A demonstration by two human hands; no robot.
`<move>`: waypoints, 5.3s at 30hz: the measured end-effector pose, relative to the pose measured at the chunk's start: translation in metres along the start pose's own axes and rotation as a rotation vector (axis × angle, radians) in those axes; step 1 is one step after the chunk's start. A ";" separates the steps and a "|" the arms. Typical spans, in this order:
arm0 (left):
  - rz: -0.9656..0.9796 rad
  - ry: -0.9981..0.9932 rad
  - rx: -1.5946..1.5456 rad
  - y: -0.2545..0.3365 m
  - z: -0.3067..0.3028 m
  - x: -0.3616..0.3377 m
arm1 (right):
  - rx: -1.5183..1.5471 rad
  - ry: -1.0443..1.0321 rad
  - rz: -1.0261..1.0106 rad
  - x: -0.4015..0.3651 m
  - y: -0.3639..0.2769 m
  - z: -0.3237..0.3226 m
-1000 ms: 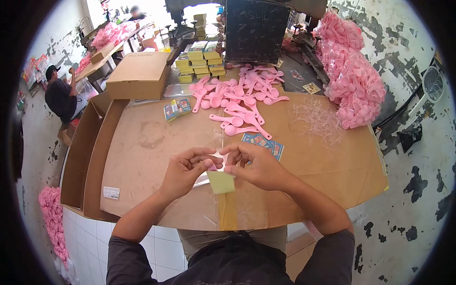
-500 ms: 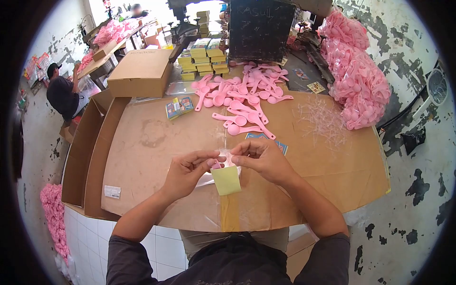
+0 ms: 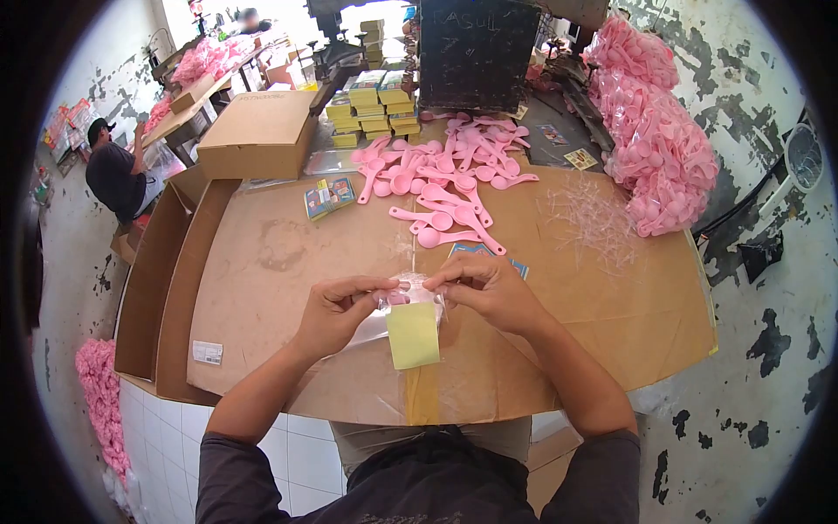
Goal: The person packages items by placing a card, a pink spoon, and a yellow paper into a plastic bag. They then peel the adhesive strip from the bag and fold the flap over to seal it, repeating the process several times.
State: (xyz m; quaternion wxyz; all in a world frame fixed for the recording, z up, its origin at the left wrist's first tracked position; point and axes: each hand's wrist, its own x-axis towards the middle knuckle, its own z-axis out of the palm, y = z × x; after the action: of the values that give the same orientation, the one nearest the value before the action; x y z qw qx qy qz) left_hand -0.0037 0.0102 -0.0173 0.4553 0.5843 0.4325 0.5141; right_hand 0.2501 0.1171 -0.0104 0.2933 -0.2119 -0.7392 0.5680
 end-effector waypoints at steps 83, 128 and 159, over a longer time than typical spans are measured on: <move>-0.141 0.085 -0.250 -0.013 -0.032 0.017 | -0.210 0.102 0.003 -0.003 0.035 0.004; -0.271 -0.031 -0.137 -0.004 -0.008 0.006 | -1.097 0.324 0.230 0.052 0.035 -0.058; -0.170 -0.020 -0.076 -0.006 -0.004 0.003 | -0.375 0.043 -0.050 0.019 -0.062 -0.013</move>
State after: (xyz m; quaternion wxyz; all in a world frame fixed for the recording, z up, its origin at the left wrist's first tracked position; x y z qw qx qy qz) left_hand -0.0073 0.0149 -0.0218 0.5234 0.5331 0.4559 0.4838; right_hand 0.2459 0.1222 0.0551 0.2784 -0.2563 -0.8308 0.4082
